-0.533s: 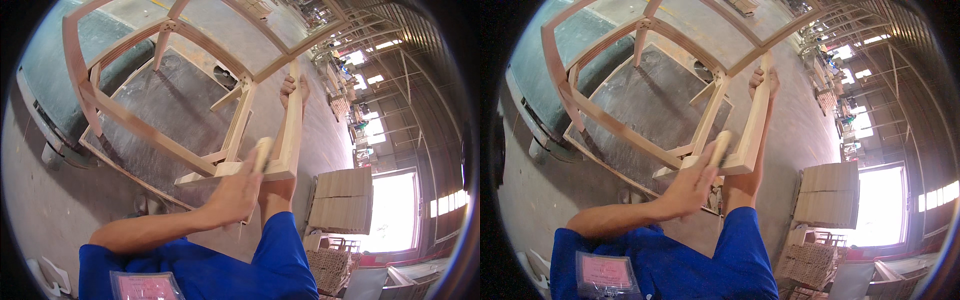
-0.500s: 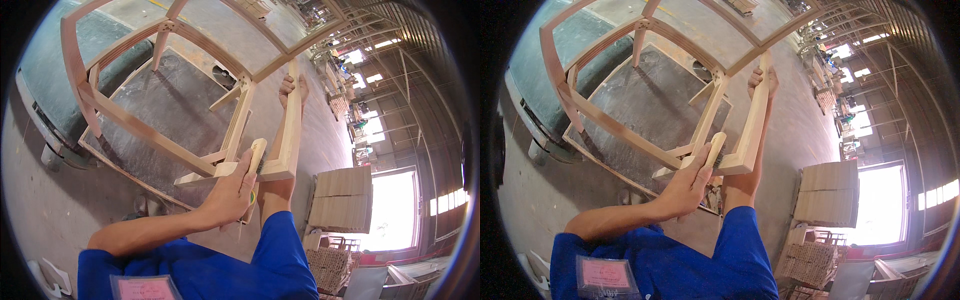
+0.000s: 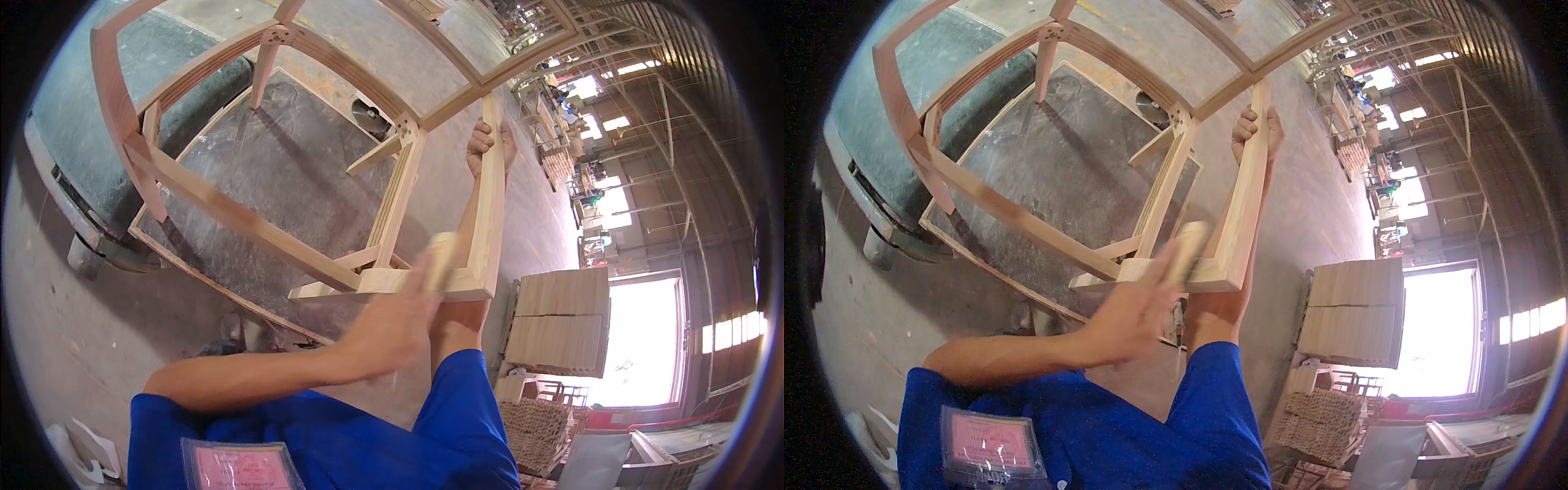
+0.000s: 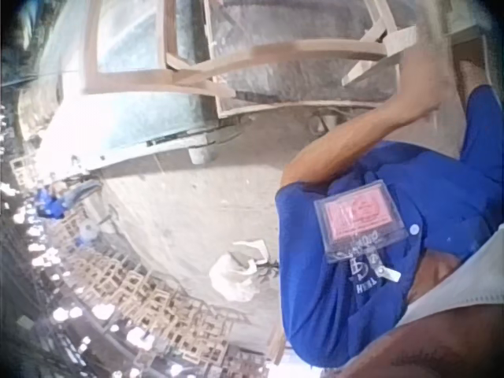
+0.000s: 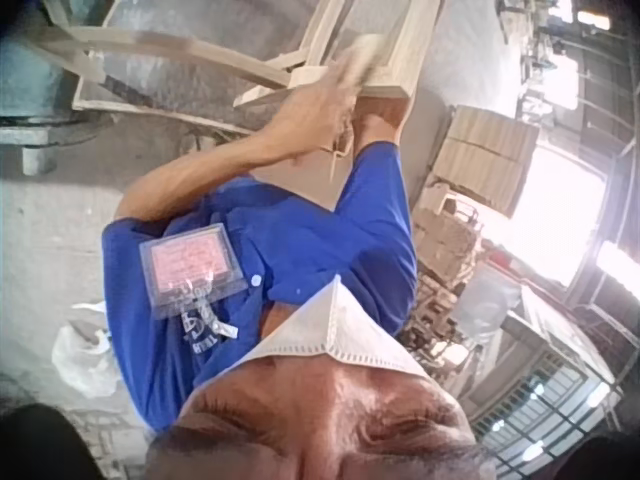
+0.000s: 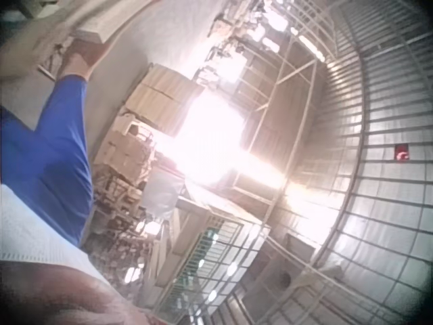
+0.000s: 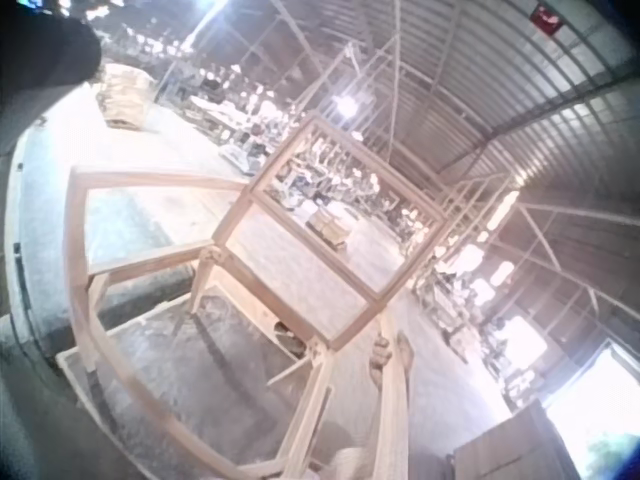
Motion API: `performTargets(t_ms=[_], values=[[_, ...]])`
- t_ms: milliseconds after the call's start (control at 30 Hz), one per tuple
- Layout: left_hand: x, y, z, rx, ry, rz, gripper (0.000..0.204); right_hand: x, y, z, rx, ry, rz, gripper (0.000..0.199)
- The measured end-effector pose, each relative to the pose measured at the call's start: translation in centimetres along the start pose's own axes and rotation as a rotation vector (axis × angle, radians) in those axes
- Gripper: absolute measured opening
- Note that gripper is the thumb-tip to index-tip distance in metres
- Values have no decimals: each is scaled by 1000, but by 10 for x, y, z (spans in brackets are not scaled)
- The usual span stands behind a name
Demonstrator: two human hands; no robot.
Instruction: The person sands the wooden frame of a chair using a sanding block. They systematically rub the block along the edges and corners of the chair's legs and rails, frequently rotating the chair to access different sides. The person works on a single chair throughout the clip.
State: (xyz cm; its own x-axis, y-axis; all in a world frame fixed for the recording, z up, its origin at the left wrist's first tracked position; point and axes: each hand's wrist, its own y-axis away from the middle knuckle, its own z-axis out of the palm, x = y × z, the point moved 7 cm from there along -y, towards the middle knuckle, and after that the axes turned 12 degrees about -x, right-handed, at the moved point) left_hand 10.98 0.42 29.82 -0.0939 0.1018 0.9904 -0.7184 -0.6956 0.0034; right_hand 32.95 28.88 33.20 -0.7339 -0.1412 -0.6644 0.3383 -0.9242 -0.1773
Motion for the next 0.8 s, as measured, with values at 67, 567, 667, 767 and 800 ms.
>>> performTargets(t_ms=[67, 567, 667, 767, 800], values=[[-52, 13, -21, 84, -30, -153, 60, 9, -5, 3, 11, -20, 11, 43], [-18, 15, -37, 58, -5, 189, 60, 2, 1, -4, 39, 31, 28, 37], [20, 0, -37, 76, -120, 607, 54, 6, -4, -1, 10, -8, 46, 43], [22, -26, -37, 18, -307, 760, 47, 1, 0, -4, 28, 65, 24, 43], [20, -34, -34, -62, -352, 752, 45, -3, 1, -3, 26, 86, 21, 43]])
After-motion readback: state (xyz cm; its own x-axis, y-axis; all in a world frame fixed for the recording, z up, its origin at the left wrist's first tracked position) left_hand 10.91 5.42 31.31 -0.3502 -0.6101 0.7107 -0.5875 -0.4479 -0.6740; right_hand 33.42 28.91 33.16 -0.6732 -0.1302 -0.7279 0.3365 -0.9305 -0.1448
